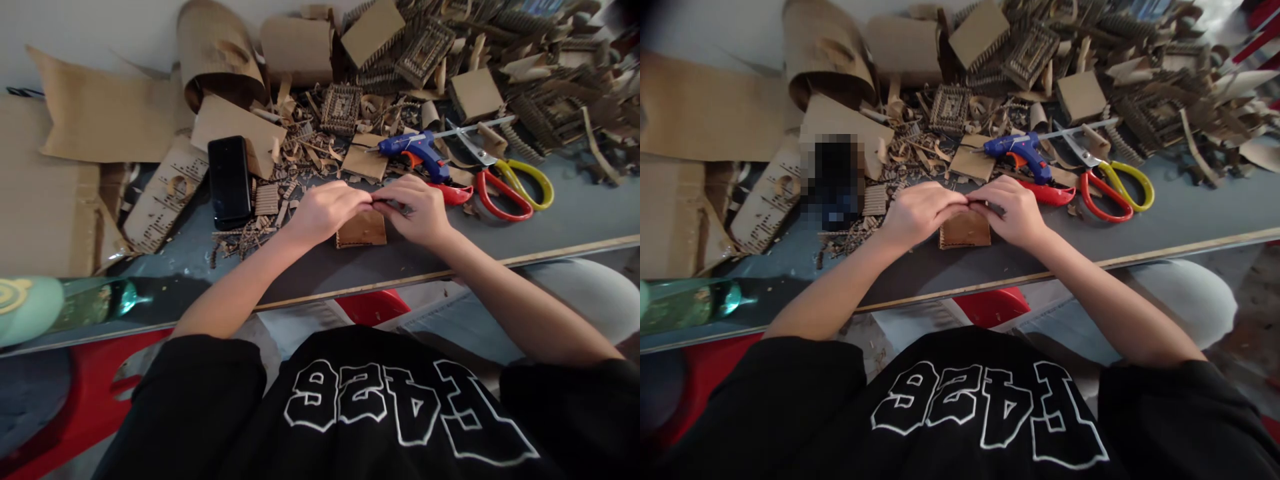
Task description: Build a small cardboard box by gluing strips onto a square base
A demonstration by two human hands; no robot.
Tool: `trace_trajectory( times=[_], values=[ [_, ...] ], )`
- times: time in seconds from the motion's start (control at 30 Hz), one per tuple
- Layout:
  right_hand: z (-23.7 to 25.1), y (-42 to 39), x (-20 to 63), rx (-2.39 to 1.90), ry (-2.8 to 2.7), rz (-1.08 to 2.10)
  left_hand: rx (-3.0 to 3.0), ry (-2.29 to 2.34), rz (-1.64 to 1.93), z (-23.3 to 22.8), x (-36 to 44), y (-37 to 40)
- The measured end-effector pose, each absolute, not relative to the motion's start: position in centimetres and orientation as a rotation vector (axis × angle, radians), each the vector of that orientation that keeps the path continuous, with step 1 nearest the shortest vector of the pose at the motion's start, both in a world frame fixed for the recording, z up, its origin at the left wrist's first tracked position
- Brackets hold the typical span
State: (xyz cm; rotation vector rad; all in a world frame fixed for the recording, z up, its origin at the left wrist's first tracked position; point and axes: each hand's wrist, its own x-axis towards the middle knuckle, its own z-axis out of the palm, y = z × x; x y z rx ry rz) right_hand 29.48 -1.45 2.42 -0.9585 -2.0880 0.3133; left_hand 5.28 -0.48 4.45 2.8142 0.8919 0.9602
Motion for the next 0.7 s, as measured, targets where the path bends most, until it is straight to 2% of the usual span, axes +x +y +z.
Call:
trace_trajectory(
  times=[0.17, 0.47, 0.7],
  values=[
    [1.6, -1.1, 30.3, -1.145, -2.051, 0.192, 2.600, 1.135, 0.849, 4.7, 4.1, 0.4],
    [1.1, -2.1, 29.8, -1.321, -2.230, 0.109, 2.601, 1.089, 0.707, 1.7, 4.3, 0.8],
    [1.0, -1.9, 30.1, -1.322, -2.169, 0.100, 2.648, 1.080, 0.796, 1.9, 4.4, 0.7]
  ],
)
